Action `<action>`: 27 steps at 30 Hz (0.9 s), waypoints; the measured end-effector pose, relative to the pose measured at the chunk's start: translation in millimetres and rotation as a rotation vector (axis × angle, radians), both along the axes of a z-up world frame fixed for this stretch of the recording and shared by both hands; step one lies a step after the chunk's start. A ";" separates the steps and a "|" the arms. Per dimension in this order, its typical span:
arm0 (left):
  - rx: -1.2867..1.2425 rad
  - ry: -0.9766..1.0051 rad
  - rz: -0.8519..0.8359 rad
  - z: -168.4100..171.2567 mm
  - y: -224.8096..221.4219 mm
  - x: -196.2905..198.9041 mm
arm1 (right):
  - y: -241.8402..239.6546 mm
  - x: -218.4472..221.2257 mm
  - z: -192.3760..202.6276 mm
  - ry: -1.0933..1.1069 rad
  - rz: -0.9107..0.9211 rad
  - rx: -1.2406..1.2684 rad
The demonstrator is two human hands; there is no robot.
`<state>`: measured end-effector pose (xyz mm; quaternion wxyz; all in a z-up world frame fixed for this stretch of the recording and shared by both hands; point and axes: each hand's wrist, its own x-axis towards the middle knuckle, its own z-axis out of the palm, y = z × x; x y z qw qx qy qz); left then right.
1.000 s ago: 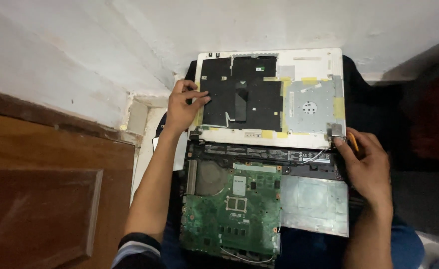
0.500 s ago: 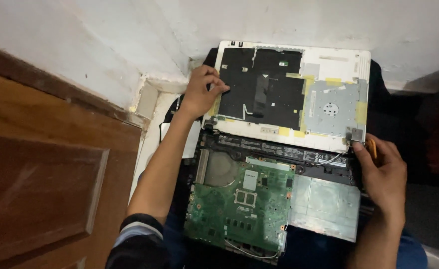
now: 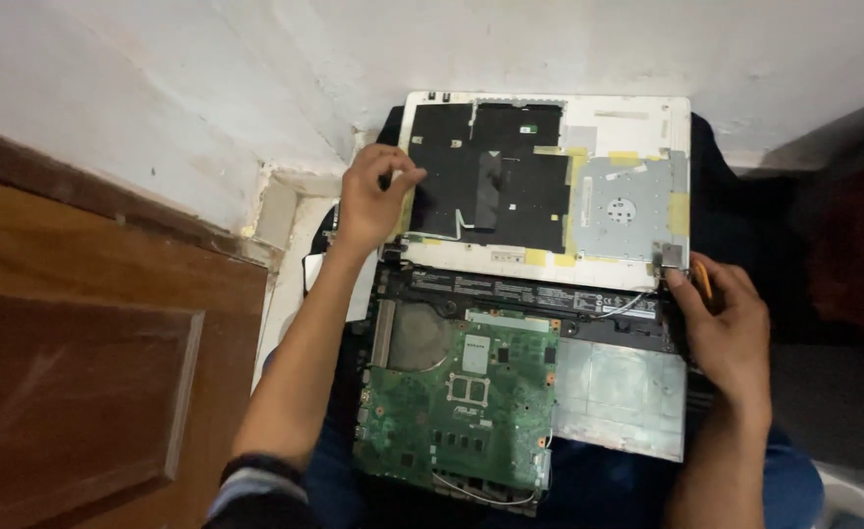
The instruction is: Attaching and aligning a laptop screen assembly to the main chassis using hands and a small tool.
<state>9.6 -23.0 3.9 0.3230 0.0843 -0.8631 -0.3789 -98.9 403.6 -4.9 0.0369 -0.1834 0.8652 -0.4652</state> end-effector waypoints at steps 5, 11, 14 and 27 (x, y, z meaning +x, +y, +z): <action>0.137 -0.650 -0.304 99.1 130.8 25.0 | 3.0 -3.8 -10.2 -0.003 0.001 -0.039; -0.485 -0.579 -0.768 14.7 222.8 44.3 | -2.9 1.7 3.8 -0.035 -0.006 -0.049; -0.494 -0.481 -0.782 -3.7 233.6 43.6 | -1.3 1.2 3.5 -0.011 0.009 -0.038; -0.097 -0.507 -0.105 69.8 149.6 42.7 | 4.2 -1.8 -0.5 0.021 0.046 -0.064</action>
